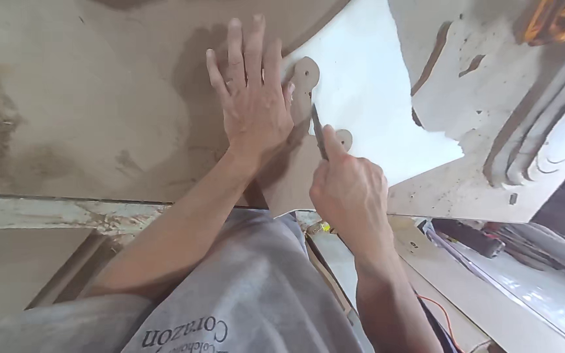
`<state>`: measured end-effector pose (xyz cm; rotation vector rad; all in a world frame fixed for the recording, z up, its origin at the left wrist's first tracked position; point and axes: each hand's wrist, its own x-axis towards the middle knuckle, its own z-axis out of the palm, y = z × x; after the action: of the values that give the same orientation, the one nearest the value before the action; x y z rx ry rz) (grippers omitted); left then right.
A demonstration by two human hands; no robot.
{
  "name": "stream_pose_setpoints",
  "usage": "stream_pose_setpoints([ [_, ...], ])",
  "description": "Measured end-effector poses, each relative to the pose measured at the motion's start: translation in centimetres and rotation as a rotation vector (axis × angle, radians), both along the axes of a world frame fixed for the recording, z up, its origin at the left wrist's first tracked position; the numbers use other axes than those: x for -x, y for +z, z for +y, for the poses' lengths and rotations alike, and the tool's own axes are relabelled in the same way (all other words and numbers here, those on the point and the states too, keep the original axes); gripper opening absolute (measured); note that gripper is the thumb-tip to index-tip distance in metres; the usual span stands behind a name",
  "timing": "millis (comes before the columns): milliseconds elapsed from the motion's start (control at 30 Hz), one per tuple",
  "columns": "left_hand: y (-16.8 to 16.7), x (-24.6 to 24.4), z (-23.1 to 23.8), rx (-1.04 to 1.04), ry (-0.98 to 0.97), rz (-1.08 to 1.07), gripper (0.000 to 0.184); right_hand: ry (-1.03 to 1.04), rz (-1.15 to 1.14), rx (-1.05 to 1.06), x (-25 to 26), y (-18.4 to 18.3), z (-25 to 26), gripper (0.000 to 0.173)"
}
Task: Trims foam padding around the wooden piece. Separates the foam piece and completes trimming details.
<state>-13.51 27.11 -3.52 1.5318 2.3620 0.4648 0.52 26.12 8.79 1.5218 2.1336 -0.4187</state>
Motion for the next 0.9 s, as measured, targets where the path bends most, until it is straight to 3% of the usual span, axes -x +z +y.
stream_pose_setpoints([
  [233,-0.1,0.0,0.0,-0.036,0.001,-0.03,0.055,0.032,-0.184,0.188,1.4,2.3,2.0,0.055],
  [300,-0.1,-0.2,-0.2,-0.052,-0.01,-0.034,0.056,0.074,-0.237,0.266,1.4,3.2,2.9,0.046],
  [400,0.3,-0.1,-0.2,-0.026,-0.025,-0.063,0.058,0.159,-0.156,0.31,-0.2,5.8,4.9,0.041],
  [567,0.2,0.1,-0.4,-0.028,-0.006,-0.086,0.057,0.025,0.056,0.255,-6.9,10.2,9.1,0.048],
  [733,0.2,0.2,-1.2,-0.228,0.038,-0.106,0.042,0.168,0.238,0.146,-11.5,6.9,12.8,0.037],
  [800,0.9,-1.2,-2.3,-0.388,-0.015,-0.073,0.037,0.362,0.3,0.075,-11.5,5.1,15.0,0.04],
  [900,1.8,-6.0,-3.9,-0.396,-0.158,-0.069,0.041,0.674,0.33,0.048,-10.1,3.1,19.0,0.044],
])
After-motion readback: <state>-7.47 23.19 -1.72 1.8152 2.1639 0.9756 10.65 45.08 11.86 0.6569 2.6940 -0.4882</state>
